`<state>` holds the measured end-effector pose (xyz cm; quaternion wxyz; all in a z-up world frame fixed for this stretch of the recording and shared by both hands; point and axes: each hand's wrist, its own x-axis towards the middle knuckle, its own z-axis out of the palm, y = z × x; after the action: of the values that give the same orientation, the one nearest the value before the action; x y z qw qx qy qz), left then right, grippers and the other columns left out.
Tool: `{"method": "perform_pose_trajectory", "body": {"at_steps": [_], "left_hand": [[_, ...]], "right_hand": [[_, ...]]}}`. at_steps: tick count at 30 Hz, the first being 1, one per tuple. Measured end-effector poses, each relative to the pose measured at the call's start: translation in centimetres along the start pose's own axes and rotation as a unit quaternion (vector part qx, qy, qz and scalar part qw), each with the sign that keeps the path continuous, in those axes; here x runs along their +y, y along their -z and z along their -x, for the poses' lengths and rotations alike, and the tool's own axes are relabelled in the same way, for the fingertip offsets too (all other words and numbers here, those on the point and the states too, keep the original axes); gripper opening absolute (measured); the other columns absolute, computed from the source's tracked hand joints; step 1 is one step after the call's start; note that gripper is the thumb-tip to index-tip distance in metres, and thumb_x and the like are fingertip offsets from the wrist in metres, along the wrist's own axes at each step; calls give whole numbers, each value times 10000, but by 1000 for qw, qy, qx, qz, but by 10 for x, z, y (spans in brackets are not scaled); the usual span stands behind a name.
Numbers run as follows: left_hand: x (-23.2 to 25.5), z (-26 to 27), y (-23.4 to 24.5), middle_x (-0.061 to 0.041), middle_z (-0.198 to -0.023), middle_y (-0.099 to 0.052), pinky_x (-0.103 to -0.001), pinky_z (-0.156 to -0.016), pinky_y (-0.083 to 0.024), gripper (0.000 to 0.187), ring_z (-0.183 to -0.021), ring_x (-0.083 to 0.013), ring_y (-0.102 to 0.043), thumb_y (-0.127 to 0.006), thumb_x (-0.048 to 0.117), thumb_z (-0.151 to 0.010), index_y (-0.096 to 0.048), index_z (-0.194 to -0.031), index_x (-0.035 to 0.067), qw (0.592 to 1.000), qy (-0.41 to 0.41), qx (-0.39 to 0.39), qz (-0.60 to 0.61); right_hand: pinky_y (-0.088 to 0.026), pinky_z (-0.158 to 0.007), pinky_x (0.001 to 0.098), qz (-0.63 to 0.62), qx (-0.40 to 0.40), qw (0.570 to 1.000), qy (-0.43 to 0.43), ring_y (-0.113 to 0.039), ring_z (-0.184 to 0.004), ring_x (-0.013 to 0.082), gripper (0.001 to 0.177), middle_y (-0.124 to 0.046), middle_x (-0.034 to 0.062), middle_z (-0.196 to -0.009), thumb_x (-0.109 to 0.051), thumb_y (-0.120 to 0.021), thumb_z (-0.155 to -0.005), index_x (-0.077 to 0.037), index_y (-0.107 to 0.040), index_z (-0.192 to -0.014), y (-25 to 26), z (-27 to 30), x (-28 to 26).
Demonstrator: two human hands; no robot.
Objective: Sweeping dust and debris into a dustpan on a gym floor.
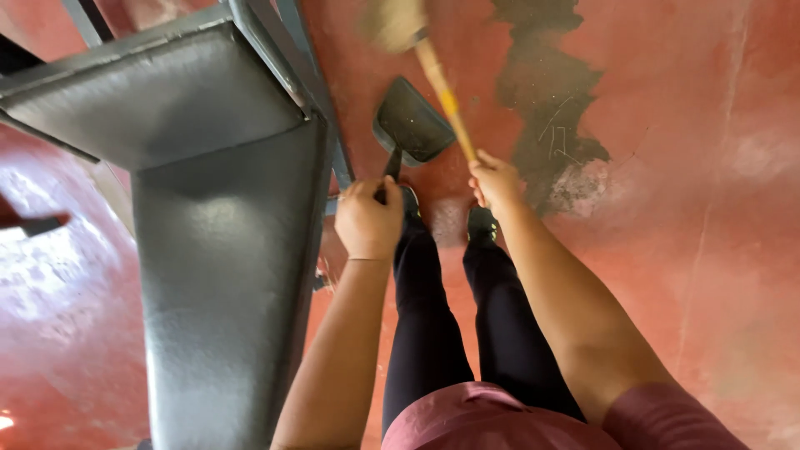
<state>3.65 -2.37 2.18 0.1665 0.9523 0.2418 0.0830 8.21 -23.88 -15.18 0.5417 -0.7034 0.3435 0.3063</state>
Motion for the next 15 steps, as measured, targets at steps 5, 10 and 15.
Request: {"method": "perform_pose_trajectory", "body": {"at_steps": [5, 10, 15], "left_hand": [[9, -15, 9, -35, -720, -681, -402, -652, -583, 65, -701, -294, -703, -737, 278, -818, -735, -830, 214, 997, -30, -8, 67], [11, -12, -2, 42, -767, -687, -335, -713, -588, 47, -741, -219, -707, -722, 302, -861, -724, -889, 265, 994, -56, -12, 88], [20, -14, 3, 22, -776, -683, -331, -707, -584, 67, -739, -231, -700, -687, 281, -917, -707, -893, 222, 991, -58, -23, 117]], "right_hand": [[-434, -248, 275, -22, 2, 999, 27, -506, -335, 181, 495, -588, 117, -625, -224, -592, -1031, -88, -489, -1496, -33, 68, -39], [-403, -186, 325, 2, -94, 995, 12, -501, -302, 213, 487, -628, 148, -609, -271, -695, -968, -169, -583, -1430, -78, 31, 5], [-515, -277, 329, 67, -34, 997, 10, -599, -410, 240, 412, -705, 164, -707, -321, -681, -972, -245, -634, -1374, -45, -13, -18]]}}
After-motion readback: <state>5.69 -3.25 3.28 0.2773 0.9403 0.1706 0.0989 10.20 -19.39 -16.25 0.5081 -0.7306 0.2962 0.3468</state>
